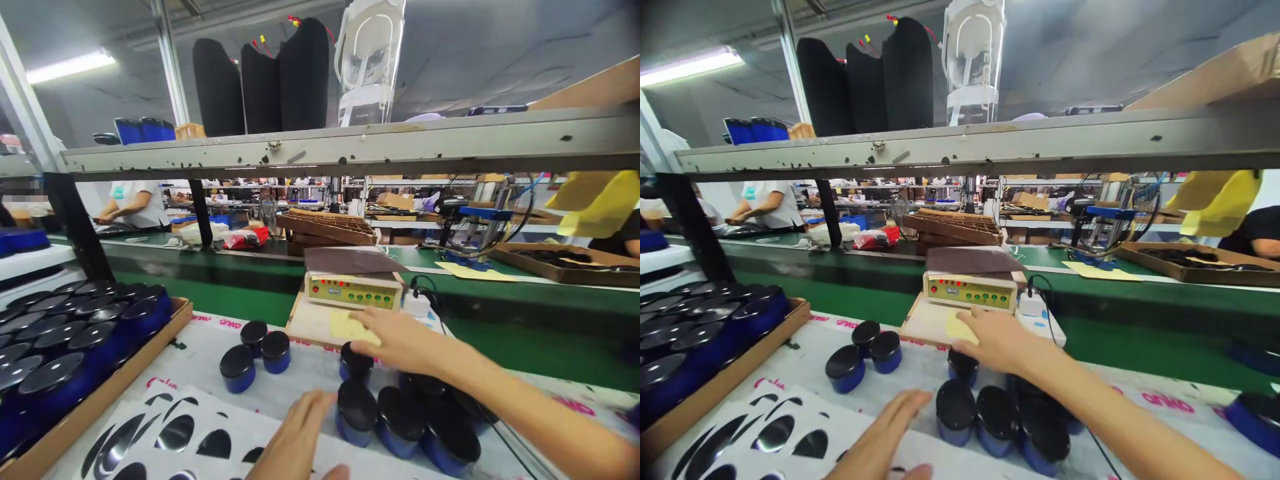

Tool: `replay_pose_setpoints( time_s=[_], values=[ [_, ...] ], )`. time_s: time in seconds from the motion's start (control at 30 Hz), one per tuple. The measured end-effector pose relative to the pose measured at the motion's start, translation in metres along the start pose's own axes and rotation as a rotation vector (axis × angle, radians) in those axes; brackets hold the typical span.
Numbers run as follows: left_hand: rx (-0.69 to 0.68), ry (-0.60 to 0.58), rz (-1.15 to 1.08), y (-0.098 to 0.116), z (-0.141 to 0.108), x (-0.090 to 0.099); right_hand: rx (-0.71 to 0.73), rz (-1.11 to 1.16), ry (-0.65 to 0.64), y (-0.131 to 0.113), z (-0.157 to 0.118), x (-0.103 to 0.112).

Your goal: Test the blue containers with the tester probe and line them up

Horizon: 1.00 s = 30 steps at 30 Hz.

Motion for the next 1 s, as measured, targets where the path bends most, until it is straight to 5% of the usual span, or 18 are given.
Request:
replay_pose_setpoints(
  time_s=[0.1, 0.2, 0.33, 0.47, 0.63, 0.73, 0.83, 1.0],
  values=[
    [0.021, -0.146, -0.168, -0.009, 0.03, -0.017, 0.034, -0.006, -0.171, -0.016, 0.005, -0.049],
    [0.045, -0.147, -0.246, -0.019, 0.046, -0.027, 0.054, 0.02, -0.228, -0.017, 0.007, -0.063],
    [0.018, -0.163, -0.296, -0.015, 0.047, -0.027, 0.04, 0.041, -0.211, -0.007, 0.0, -0.062],
    [-0.024, -0.06, -0.337, -0.006, 0.047, -0.016, 0.006, 0.039, -0.188, -0.007, -0.001, -0.064],
    [0.014, 0.155, -0.231, -0.013, 0.05, -0.006, -0.038, 0.052, -0.05, -0.028, -0.01, -0.047],
    [0.01, 0.229, -0.196, -0.015, 0.05, -0.001, 0.042, 0.234, -0.139, -0.049, -0.026, -0.039],
    [-0.037, 0.236, -0.236, -0.011, 0.054, 0.005, 0.063, 0.443, -0.205, -0.063, -0.036, -0.039],
    [-0.075, 0.176, -0.157, 0.0, 0.066, 0.024, -0.019, 0.594, -0.084, -0.064, -0.027, -0.038]
  ],
)
Point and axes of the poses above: each hand's wrist, its own z-axis towards the middle knuckle, its own x-axis out of the back of the hand, y = z × x, the point moved 4 cm from there along z, towards the middle knuckle, and after that the axes turned 15 degrees about -x, right-handed, at the moved point
